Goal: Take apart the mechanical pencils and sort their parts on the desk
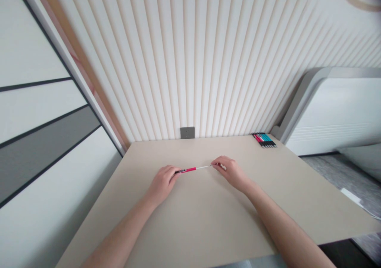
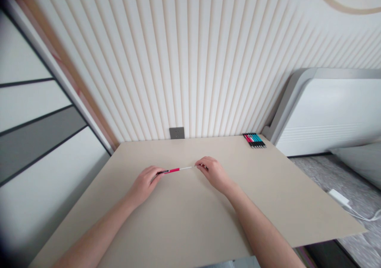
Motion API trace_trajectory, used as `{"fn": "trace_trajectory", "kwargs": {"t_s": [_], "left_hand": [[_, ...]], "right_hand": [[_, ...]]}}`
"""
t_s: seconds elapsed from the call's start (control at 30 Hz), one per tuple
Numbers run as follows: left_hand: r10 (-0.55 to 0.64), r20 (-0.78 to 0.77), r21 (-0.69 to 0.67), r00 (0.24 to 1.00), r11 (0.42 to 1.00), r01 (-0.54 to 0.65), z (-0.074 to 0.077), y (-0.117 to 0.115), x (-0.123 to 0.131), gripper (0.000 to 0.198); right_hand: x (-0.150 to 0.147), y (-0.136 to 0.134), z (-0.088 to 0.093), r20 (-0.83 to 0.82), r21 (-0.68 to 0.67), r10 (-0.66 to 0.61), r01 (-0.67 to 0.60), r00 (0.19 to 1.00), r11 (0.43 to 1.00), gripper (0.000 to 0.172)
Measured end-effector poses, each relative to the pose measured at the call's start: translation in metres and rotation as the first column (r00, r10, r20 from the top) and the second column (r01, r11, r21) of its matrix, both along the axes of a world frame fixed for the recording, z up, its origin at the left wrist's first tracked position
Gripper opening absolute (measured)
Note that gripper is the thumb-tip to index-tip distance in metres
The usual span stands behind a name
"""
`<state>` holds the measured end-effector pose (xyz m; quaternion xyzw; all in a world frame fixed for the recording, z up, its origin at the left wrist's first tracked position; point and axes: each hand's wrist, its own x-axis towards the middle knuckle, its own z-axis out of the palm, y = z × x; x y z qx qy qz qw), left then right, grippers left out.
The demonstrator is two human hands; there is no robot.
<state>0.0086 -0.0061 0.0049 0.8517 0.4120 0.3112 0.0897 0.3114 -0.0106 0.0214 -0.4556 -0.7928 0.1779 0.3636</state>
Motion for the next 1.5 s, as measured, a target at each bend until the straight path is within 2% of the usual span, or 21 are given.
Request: {"fn": "trace_trajectory", "kwargs": {"t_s": [0.4, 0.57, 0.67, 0.73, 0.8, 0.87, 0.93, 1.0, 1.1, 1.33, 1.5], "left_hand": [[-0.030, 0.008, 0.017, 1.000, 0.999, 0.030, 0.001, -0.001, 0.001, 0.017], [-0.089, 0.004, 0.011, 0.996, 0.996, 0.089, -0.001, -0.001, 0.001, 0.016], [-0.082, 0.006, 0.007, 0.997, 0.997, 0.082, -0.001, 0.000, 0.000, 0.016], [-0.061, 0.004, 0.003, 0.998, 0.998, 0.061, 0.000, 0.000, 0.000, 0.016], [-0.043, 0.001, 0.000, 0.999, 0.999, 0.043, 0.000, 0.000, 0.001, 0.017], [-0.032, -0.003, -0.004, 0.999, 0.999, 0.032, 0.001, 0.000, 0.000, 0.016], [-0.026, -0.001, 0.000, 1.000, 1.000, 0.026, 0.001, 0.000, 0.000, 0.015], [-0.025, 0.004, 0.008, 1.000, 1.000, 0.025, 0.002, 0.000, 0.000, 0.015], [-0.032, 0.002, 0.005, 0.999, 0.999, 0.032, 0.002, 0.000, -0.001, 0.016], [-0.031, 0.004, -0.002, 1.000, 1.000, 0.031, 0.004, 0.000, 0.000, 0.016], [-0.018, -0.011, 0.006, 1.000, 1.000, 0.018, 0.002, 0.001, 0.000, 0.015]], "right_hand": [[-0.008, -0.004, 0.000, -0.026, -0.053, 0.028, -0.030, 0.999, 0.998, 0.016], [-0.017, -0.008, -0.001, -0.070, -0.095, 0.042, -0.048, 0.997, 0.994, 0.022], [-0.020, -0.010, -0.001, -0.051, -0.109, 0.041, -0.046, 0.998, 0.993, 0.025], [-0.018, -0.009, -0.001, -0.009, -0.094, 0.001, -0.002, 1.000, 0.996, 0.026], [-0.012, -0.006, 0.000, 0.061, -0.050, -0.116, 0.119, 0.991, 0.992, 0.026], [-0.004, -0.001, -0.001, 0.170, -0.001, -0.259, 0.263, 0.951, 0.965, 0.025], [0.004, 0.004, -0.004, 0.299, 0.016, -0.343, 0.355, 0.890, 0.935, 0.024], [0.010, 0.007, -0.008, 0.396, 0.002, -0.360, 0.391, 0.845, 0.920, 0.021], [0.012, 0.008, -0.016, 0.442, -0.005, -0.351, 0.393, 0.825, 0.919, 0.020], [0.008, 0.009, -0.023, 0.347, -0.001, -0.310, 0.331, 0.885, 0.944, 0.018], [0.007, 0.010, -0.016, 0.108, -0.124, -0.202, 0.215, 0.973, 0.969, 0.021]]}}
